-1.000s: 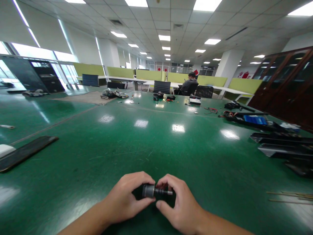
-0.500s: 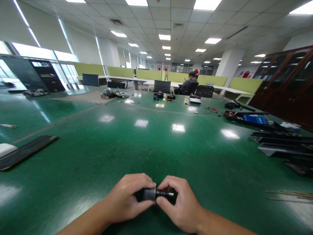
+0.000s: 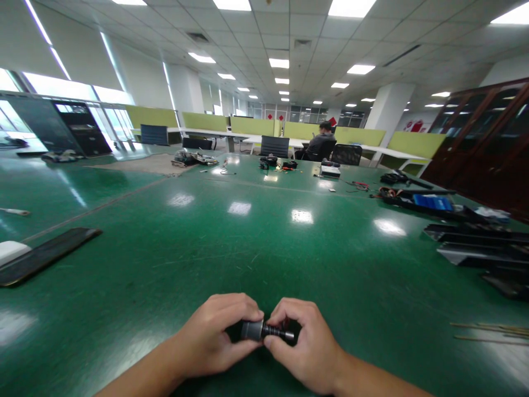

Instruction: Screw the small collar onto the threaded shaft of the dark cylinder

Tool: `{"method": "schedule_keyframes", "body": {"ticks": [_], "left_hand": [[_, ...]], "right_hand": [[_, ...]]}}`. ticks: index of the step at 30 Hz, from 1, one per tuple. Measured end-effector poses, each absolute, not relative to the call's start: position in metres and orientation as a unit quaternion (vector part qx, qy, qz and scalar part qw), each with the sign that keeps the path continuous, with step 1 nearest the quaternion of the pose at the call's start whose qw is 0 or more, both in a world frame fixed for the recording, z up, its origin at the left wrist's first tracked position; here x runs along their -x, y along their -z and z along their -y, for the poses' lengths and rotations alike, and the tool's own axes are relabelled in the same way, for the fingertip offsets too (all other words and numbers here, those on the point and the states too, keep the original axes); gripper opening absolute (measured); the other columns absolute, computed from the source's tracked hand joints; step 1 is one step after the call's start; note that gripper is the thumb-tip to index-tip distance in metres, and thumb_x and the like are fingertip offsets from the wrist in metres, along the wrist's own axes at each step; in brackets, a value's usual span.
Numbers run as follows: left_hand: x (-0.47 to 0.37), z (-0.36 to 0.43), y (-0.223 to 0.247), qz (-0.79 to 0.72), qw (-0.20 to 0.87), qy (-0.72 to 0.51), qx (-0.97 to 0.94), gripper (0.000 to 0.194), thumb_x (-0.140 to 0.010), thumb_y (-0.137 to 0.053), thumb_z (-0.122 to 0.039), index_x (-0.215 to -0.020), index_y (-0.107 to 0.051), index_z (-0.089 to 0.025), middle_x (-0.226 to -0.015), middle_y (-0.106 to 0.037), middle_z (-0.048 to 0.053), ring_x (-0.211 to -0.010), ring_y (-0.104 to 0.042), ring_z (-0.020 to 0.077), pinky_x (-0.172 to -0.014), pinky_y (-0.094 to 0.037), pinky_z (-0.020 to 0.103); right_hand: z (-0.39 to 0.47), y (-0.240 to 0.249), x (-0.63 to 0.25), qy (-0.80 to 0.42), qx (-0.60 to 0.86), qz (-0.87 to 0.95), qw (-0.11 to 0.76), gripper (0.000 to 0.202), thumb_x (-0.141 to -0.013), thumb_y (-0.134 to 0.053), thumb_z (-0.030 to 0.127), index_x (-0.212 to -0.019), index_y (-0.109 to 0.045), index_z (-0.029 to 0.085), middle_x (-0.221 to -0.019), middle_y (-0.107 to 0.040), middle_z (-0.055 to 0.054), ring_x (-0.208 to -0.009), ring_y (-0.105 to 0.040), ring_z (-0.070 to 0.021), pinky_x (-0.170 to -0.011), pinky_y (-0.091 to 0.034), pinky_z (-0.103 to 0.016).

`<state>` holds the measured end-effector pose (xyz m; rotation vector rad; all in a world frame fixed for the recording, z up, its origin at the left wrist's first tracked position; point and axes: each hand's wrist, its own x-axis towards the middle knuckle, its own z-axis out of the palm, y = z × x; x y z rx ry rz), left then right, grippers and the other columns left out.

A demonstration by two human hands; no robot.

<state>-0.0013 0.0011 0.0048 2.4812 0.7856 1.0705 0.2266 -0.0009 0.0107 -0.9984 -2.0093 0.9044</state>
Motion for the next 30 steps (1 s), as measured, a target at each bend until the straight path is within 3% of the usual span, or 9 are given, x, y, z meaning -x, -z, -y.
{"method": "schedule_keyframes", "body": {"ticks": [30], "left_hand": [[0.0074,-0.0004,-0.0043,-0.277,0.163,-0.378,-0.868,0.032,-0.08,-0.074,-0.013,-0.109,-0.062,-0.02,-0.093,-0.07,0.007,-0.084,-0.068,0.0167,-0.074,-0.053,0.027]], "right_hand": [[0.0014,-0.0103,-0.2266,-0.361,0.39,0.767,0.358,0.009,-0.077,-0.073,0.021,-0.075,-0.065,0.019,-0.069,-0.063,0.001,-0.064,-0.057,-0.0154,-0.065,-0.043,-0.027]]}}
